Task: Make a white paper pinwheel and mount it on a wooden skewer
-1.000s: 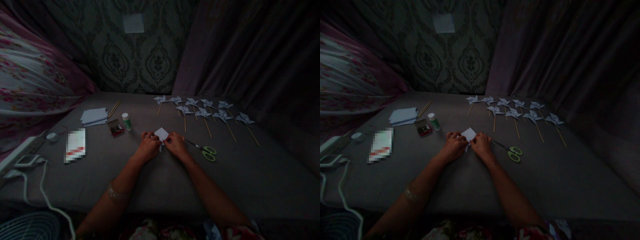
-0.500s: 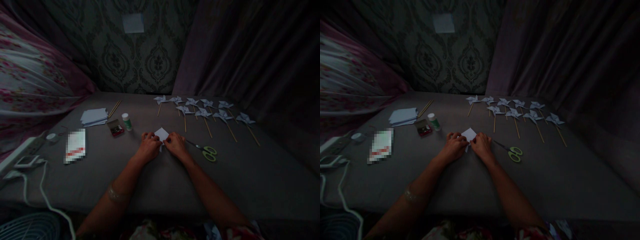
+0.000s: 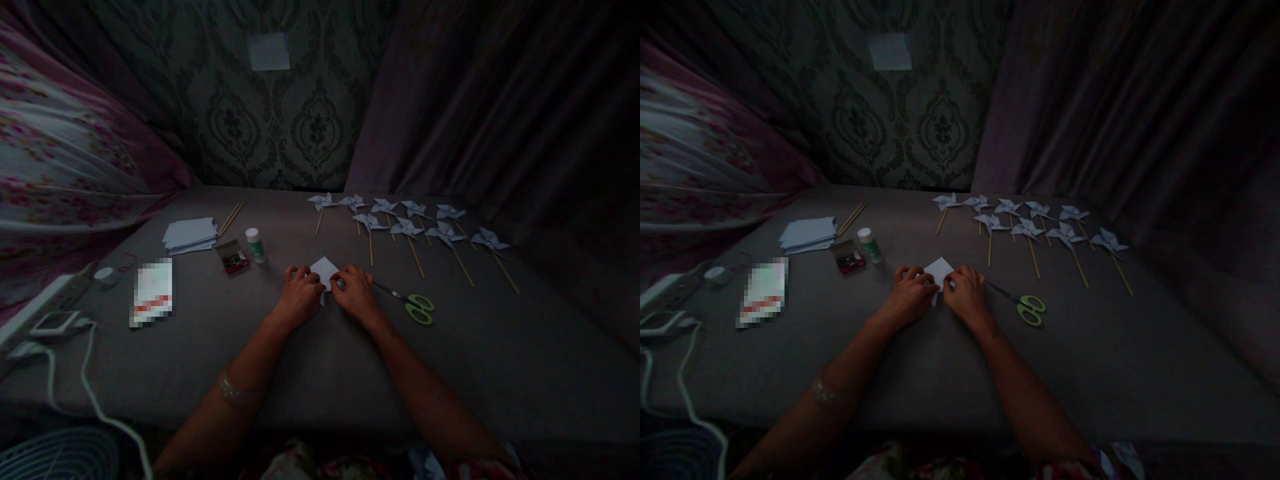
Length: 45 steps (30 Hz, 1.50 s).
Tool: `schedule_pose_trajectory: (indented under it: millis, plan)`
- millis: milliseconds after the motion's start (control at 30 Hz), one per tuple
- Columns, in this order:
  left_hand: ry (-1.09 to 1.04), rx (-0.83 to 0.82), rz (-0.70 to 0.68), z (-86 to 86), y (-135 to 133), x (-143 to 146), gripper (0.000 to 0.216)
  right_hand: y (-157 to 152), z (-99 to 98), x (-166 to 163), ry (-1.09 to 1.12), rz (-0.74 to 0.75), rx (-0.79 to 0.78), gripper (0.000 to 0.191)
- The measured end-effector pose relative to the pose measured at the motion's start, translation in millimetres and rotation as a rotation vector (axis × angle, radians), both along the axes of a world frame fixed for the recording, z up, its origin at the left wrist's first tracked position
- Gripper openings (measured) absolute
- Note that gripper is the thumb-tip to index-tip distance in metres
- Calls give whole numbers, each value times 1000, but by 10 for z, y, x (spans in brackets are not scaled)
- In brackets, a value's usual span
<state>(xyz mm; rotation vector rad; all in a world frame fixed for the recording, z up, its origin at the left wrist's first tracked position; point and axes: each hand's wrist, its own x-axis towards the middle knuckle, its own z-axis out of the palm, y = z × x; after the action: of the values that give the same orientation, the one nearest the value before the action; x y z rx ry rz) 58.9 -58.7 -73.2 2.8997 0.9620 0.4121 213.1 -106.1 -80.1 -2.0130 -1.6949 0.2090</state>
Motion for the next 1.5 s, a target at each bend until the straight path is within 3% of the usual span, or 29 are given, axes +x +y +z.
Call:
schedule_pose_trajectory:
  millis: [300,767,867,1000,1100,1233,1500]
  plan:
    - [-4,-13,6,11,-16,-2,30,-37,18,-33,-109,155,28,29]
    - [-89,-94,12,68,18,-59,24,-1,99,-58,-391,308,-7,27]
    - [-229,-137,128,98,58,-101,23,67,131,-28,-428,357,-32,24]
    - [-411,-189,423,136,94,-128,25,127,156,20,-412,403,-67,24]
    - [-490,-230,554,157,102,-123,25,133,144,29,-406,406,-72,24]
    - [-496,-257,580,157,93,-105,25,151,129,12,-420,404,-86,25]
    - [-389,-190,501,106,51,-95,25,240,184,-5,-414,427,-114,27]
